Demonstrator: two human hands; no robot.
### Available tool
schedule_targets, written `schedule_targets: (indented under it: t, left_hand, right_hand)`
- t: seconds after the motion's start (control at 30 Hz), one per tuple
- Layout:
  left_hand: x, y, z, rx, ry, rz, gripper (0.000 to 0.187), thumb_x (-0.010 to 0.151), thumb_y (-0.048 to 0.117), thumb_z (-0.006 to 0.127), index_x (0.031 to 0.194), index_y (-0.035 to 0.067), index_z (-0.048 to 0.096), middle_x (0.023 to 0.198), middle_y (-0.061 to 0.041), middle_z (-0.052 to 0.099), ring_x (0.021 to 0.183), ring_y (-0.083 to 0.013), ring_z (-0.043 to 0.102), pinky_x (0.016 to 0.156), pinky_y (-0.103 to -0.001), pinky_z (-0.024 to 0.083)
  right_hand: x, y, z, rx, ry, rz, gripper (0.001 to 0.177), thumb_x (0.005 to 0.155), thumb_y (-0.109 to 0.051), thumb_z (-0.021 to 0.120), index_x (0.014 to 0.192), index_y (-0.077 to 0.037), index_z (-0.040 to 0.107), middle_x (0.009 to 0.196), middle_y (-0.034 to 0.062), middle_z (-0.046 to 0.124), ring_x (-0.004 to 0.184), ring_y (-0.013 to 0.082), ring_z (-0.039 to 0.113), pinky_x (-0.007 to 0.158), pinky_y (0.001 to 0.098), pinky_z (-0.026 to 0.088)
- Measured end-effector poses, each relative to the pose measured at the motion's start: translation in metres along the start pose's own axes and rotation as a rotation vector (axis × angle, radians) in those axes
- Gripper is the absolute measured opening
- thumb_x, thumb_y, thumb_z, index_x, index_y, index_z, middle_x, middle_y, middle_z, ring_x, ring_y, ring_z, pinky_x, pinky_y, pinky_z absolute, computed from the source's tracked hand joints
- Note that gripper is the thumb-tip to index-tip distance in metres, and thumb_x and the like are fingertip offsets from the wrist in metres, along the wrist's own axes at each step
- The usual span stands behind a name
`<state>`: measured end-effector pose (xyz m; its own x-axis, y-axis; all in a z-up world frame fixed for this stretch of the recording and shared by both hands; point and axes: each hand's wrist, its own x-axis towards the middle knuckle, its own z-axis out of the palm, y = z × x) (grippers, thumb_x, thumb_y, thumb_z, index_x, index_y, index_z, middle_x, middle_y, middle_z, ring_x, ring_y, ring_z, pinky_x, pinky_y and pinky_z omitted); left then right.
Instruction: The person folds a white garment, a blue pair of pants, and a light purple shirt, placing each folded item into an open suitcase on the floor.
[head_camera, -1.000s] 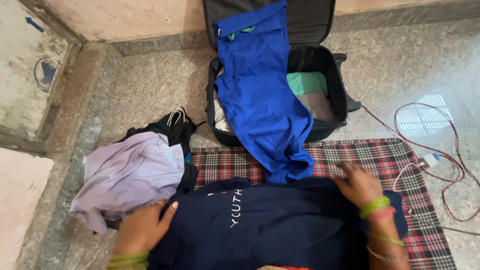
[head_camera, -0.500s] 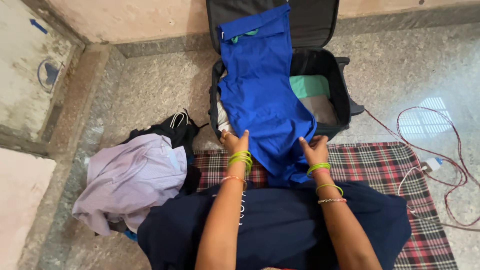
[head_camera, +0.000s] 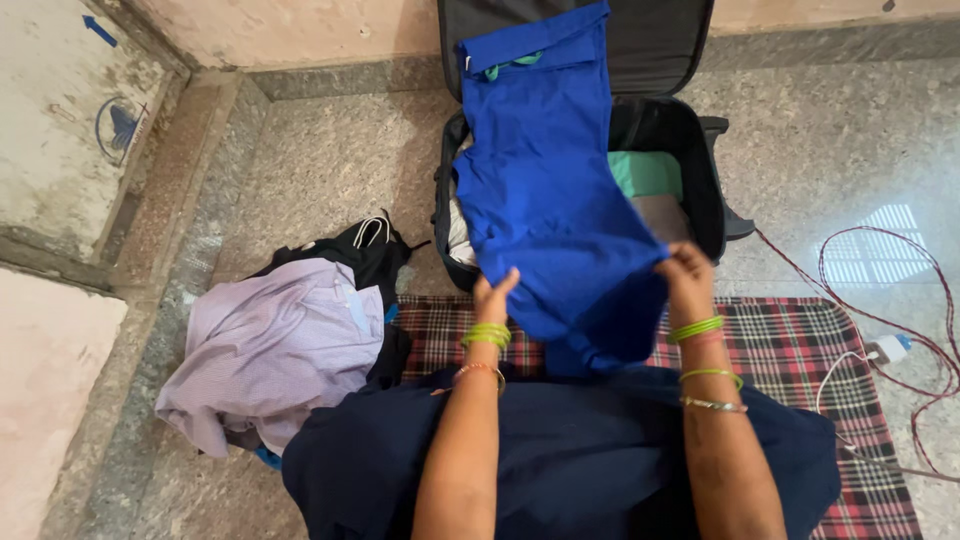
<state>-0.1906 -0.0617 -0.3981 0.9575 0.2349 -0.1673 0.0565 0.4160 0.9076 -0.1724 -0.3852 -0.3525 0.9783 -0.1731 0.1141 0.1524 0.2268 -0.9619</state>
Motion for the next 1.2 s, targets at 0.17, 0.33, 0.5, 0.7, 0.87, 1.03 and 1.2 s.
schedule_targets:
  t: [0.17,0.33,0.5,0.7,0.87,1.03,1.2]
  left_hand:
    - [0.030,0.092,0.033,-0.062,-0.144,0.317,0.037,0.089,0.016,0.077,0.123,0.004,0.067,0.115,-0.003,0.071,0.103,-0.0145,0.065,0.096,-0.030,0.050]
    - [0.098,0.157,0.073,0.005,-0.200,0.455,0.036,0.096,0.014,0.077,0.125,-0.005,0.068,0.115,-0.009,0.069,0.104,-0.0184,0.065,0.098,-0.033,0.051]
    - [0.161,0.151,0.090,0.627,0.298,0.591,0.057,0.081,0.015,0.084,0.128,-0.005,0.059,0.121,-0.016,0.067,0.113,-0.0269,0.062,0.100,-0.035,0.046]
    - [0.103,0.034,0.056,0.245,0.479,0.692,0.039,0.082,-0.002,0.065,0.121,0.000,0.064,0.109,-0.008,0.063,0.099,-0.0197,0.061,0.094,-0.033,0.051]
    - [0.023,-0.034,0.020,0.341,0.662,0.427,0.021,0.086,0.000,0.067,0.105,-0.002,0.059,0.094,-0.011,0.056,0.083,-0.0211,0.052,0.080,-0.038,0.048]
    - [-0.009,-0.051,0.018,0.313,0.596,0.317,0.036,0.087,0.021,0.081,0.107,0.000,0.060,0.094,-0.008,0.066,0.085,-0.0187,0.061,0.082,-0.035,0.053]
    - [-0.017,-0.056,0.022,0.511,0.412,0.266,0.039,0.083,0.029,0.084,0.102,-0.001,0.066,0.097,-0.012,0.069,0.089,-0.0231,0.064,0.084,-0.038,0.052]
  right_hand:
    - [0.021,-0.069,0.021,0.081,-0.042,-0.034,0.018,0.092,0.006,0.055,0.102,-0.005,0.064,0.095,-0.0003,0.066,0.086,0.0078,0.060,0.079,0.0209,0.048]
    - [0.073,-0.107,0.036,0.242,-0.097,-0.060,0.025,0.093,0.005,0.054,0.113,-0.004,0.065,0.104,0.0014,0.067,0.094,0.0099,0.063,0.083,0.0215,0.052]
    - [0.115,-0.096,0.024,-0.257,0.188,0.056,0.034,0.092,-0.003,0.059,0.126,-0.010,0.061,0.108,-0.0016,0.069,0.090,0.0067,0.061,0.071,0.0192,0.048]
    - [0.043,-0.004,-0.023,-0.126,0.176,-0.179,0.020,0.096,0.002,0.066,0.116,-0.003,0.066,0.102,0.0008,0.067,0.090,0.0082,0.060,0.078,0.0206,0.048]
    - [-0.017,0.067,-0.031,-0.065,0.282,0.046,0.024,0.088,0.004,0.068,0.110,-0.004,0.065,0.093,0.0003,0.064,0.081,0.0077,0.061,0.072,0.0204,0.052]
    - [-0.020,0.085,-0.027,-0.205,0.339,0.313,0.030,0.082,0.001,0.074,0.110,-0.007,0.064,0.089,0.0018,0.068,0.066,0.0104,0.057,0.053,0.0246,0.043]
    - [-0.015,0.090,-0.026,-0.208,0.183,0.242,0.022,0.087,-0.003,0.081,0.106,-0.001,0.070,0.090,0.0059,0.070,0.070,0.0104,0.056,0.058,0.0246,0.041]
